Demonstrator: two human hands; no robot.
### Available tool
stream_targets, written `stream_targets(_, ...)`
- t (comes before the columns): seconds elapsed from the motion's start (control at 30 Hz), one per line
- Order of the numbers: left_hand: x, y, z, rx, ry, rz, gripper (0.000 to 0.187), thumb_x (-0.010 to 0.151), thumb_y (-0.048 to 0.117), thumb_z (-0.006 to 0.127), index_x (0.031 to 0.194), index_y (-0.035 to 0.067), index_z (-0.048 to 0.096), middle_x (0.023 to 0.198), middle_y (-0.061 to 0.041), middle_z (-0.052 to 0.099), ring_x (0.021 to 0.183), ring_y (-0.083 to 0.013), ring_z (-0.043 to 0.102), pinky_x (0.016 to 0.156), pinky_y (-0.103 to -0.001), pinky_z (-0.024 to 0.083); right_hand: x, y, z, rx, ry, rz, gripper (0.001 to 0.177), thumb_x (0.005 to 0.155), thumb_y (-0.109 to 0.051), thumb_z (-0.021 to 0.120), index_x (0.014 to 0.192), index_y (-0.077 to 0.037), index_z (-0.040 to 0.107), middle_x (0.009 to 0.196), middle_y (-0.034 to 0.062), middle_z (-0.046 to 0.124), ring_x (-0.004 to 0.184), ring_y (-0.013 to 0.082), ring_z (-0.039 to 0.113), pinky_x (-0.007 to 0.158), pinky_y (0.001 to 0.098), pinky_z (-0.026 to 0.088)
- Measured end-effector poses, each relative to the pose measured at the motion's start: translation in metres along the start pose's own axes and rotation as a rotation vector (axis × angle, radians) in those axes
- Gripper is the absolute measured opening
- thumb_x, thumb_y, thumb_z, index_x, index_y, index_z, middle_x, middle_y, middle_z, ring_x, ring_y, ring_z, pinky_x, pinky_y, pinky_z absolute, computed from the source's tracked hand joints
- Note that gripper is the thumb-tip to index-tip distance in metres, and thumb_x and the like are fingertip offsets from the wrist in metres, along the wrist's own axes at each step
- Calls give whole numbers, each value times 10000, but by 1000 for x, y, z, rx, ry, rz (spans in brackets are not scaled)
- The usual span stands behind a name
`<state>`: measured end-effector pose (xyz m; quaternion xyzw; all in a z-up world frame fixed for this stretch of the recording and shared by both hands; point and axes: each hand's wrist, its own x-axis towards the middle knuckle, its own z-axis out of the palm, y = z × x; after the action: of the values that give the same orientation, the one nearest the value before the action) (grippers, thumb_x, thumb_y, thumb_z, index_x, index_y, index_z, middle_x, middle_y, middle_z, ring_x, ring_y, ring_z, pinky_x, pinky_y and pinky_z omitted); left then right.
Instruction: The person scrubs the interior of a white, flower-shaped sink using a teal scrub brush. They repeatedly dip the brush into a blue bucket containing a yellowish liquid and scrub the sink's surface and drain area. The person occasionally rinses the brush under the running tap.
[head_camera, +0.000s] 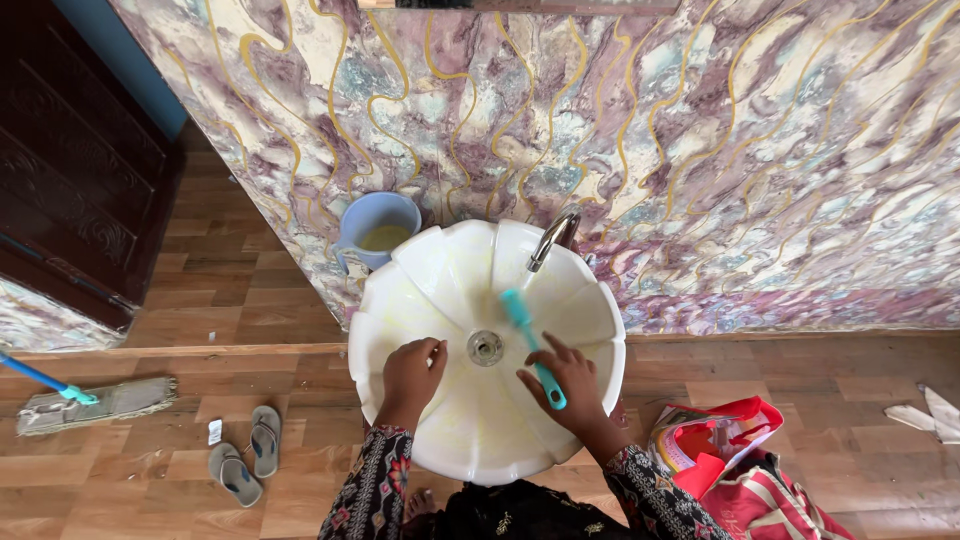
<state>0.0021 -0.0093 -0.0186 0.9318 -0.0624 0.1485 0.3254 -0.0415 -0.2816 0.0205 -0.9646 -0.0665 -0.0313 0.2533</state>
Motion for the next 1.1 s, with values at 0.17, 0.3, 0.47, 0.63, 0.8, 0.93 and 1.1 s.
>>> stream_targets(0.17, 3, 1, 4, 100, -110, 45, 303, 938, 318, 652, 728, 101, 683, 685, -83, 674, 673, -307, 656, 608, -451, 501, 8, 21, 2, 727, -377, -193, 264, 953, -286, 755, 1030, -45, 682, 1251, 202, 663, 1395, 392, 558, 1053, 443, 500)
stream_targets(0.3, 3, -5, 10, 87, -115, 71, 292, 946, 300, 652, 735, 99, 674, 691, -88, 670, 673, -308, 653, 610, -453, 498, 5, 32, 14, 972, -445, -402, 173, 1037, -201, 669, 1069, -33, 697, 1155, 169, 722, 1423, 400, 576, 1074, 436, 537)
stream_targets(0.47, 5, -8, 17, 112, -141, 93, 295, 935, 290, 660, 717, 93, 669, 691, -81, 681, 669, -303, 659, 604, -452, 504, -3, 18, -1, 363, 136, -110, 159, 867, -129, 755, 980, -34, 697, 1166, 178, 688, 1199, 331, 631, 931, 394, 517)
stream_targets(0.63, 4, -11, 22, 112, -150, 147, 276, 928, 277, 671, 718, 97, 670, 698, -83, 683, 675, -303, 664, 598, -454, 507, 2, 34, 12, 957, -407, -112, 120, 952, -157, 673, 1006, -63, 722, 1099, 200, 756, 1216, 376, 677, 1023, 419, 525)
stream_targets(0.8, 8, -7, 19, 87, -95, 144, 282, 929, 277, 676, 711, 98, 662, 684, -82, 675, 663, -303, 660, 588, -445, 499, -3, 17, 2, 299, 24, -271, 95, 863, -108, 730, 954, -83, 727, 1124, 142, 747, 1198, 351, 664, 944, 443, 499)
stream_targets(0.93, 5, -3, 15, 58, -19, 87, 284, 944, 269, 671, 719, 96, 655, 693, -80, 673, 645, -306, 651, 577, -439, 490, -2, 19, 4, 371, 80, -171, 187, 848, -53, 738, 1019, -21, 670, 1200, 229, 642, 1169, 397, 635, 961, 454, 493)
stream_targets(1.1, 4, 1, 10, 31, 65, -5, 288, 962, 259, 670, 731, 88, 653, 703, -79, 675, 640, -305, 644, 569, -436, 481, -1, 33, 13, 1045, -636, -172, 156, 926, -64, 719, 1056, -26, 642, 1160, 182, 693, 1297, 341, 630, 988, 431, 525)
